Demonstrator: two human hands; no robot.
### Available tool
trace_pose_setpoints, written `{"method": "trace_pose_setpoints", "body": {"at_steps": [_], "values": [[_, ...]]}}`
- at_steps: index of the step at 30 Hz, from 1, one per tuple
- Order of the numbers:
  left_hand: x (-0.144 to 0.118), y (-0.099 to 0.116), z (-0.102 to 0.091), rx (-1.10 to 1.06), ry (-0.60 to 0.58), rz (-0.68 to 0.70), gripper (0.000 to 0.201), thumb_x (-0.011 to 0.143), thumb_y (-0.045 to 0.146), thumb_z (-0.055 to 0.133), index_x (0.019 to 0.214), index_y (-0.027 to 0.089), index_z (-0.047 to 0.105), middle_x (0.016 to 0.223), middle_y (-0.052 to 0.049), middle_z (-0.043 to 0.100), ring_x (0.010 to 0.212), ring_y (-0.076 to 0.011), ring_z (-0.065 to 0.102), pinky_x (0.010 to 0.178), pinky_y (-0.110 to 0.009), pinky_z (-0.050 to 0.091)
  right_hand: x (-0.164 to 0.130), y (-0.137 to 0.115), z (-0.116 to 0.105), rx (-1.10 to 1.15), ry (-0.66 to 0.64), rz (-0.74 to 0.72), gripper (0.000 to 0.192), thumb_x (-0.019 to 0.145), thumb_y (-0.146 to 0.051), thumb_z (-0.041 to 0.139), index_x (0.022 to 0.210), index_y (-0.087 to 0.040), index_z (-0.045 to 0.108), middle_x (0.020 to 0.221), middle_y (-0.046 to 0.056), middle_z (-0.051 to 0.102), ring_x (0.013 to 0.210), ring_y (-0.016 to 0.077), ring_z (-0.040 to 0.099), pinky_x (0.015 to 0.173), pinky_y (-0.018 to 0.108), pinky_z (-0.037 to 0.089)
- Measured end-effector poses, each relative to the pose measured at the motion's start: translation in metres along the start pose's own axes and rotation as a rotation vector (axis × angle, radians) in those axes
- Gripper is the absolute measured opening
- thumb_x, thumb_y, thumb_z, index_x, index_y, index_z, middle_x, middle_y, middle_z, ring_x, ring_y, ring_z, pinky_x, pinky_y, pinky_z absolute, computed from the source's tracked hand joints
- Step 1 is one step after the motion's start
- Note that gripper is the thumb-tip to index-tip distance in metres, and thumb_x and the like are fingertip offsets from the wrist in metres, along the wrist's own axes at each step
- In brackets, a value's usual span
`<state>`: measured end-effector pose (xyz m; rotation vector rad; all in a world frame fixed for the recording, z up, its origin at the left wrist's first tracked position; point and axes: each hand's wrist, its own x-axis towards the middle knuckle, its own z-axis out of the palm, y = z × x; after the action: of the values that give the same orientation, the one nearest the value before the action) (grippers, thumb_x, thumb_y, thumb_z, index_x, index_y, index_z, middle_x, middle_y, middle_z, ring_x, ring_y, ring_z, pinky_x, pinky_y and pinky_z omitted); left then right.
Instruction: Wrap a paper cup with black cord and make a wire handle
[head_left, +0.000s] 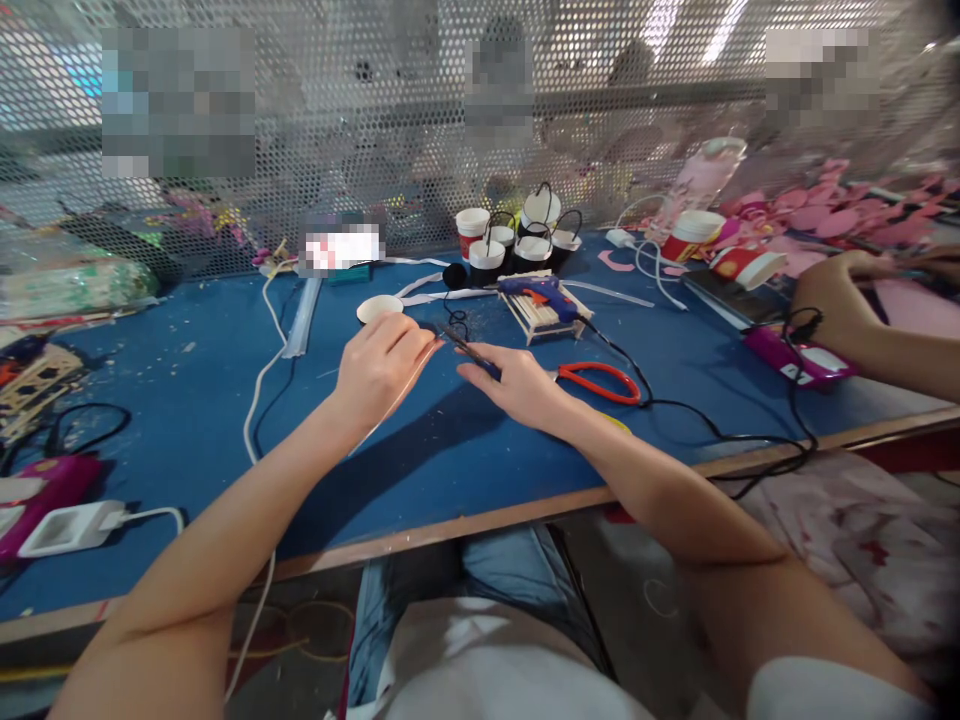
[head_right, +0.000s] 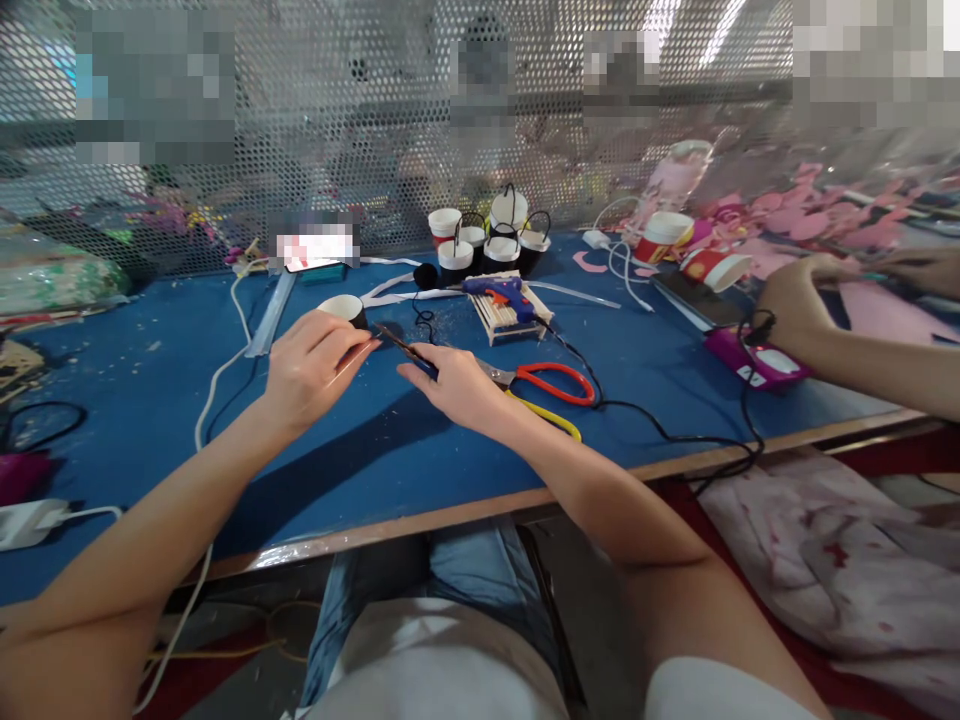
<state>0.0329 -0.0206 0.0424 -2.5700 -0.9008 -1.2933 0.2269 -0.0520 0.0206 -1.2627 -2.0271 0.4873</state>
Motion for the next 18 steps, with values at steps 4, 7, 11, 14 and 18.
{"method": "trace_pose_setpoints", "body": {"at_steps": [4, 7, 11, 14, 18], "values": [[0.001, 0.010, 0.007, -0.626, -0.063, -0.578, 0.021, 0.077, 0.034, 0.060, 0.067, 0.016, 0.058, 0.064, -0.001, 0.053, 0.057, -0.0102, 0.046, 0.055, -0.025, 0.040, 0.000, 0.002, 0.002, -0.150, 0.057, -0.047, 0.037, 0.088, -0.039, 0.044, 0.115, -0.017, 0.057, 0.097, 0.009, 0.066, 0.090, 0.0222, 0.061, 0.078, 0.032, 0.046], [0.002, 0.017, 0.012, -1.022, -0.201, -0.845, 0.029, 0.080, 0.039, 0.053, 0.064, 0.015, 0.053, 0.053, 0.003, 0.042, 0.042, -0.0052, 0.032, 0.040, -0.020, 0.029, 0.002, 0.005, 0.002, -0.294, 0.122, -0.073, 0.041, 0.087, -0.035, 0.046, 0.121, -0.013, 0.052, 0.096, 0.013, 0.063, 0.087, 0.0233, 0.060, 0.075, 0.032, 0.046], [0.002, 0.020, 0.007, -1.036, -0.285, -0.871, 0.036, 0.085, 0.044, 0.044, 0.068, 0.015, 0.055, 0.053, 0.001, 0.046, 0.041, -0.0059, 0.035, 0.041, -0.021, 0.030, 0.004, 0.007, -0.001, -0.282, 0.129, -0.060, 0.042, 0.087, -0.035, 0.046, 0.120, -0.010, 0.053, 0.095, 0.013, 0.063, 0.087, 0.0241, 0.060, 0.076, 0.033, 0.046], [0.002, 0.013, -0.003, -0.417, -0.132, -0.450, 0.030, 0.087, 0.038, 0.044, 0.075, 0.017, 0.061, 0.065, -0.004, 0.057, 0.059, -0.0124, 0.051, 0.058, -0.027, 0.043, 0.006, 0.007, -0.005, -0.185, 0.124, -0.027, 0.040, 0.087, -0.038, 0.044, 0.115, -0.012, 0.056, 0.096, 0.012, 0.065, 0.092, 0.0241, 0.060, 0.080, 0.034, 0.046], [0.002, -0.002, -0.007, 0.076, 0.019, 0.022, 0.013, 0.081, 0.029, 0.057, 0.088, 0.019, 0.061, 0.086, -0.008, 0.060, 0.087, -0.0202, 0.054, 0.078, -0.035, 0.044, 0.005, 0.005, -0.005, -0.135, 0.083, -0.023, 0.039, 0.088, -0.040, 0.043, 0.115, -0.016, 0.056, 0.102, 0.010, 0.065, 0.097, 0.0235, 0.059, 0.084, 0.034, 0.045]]}}
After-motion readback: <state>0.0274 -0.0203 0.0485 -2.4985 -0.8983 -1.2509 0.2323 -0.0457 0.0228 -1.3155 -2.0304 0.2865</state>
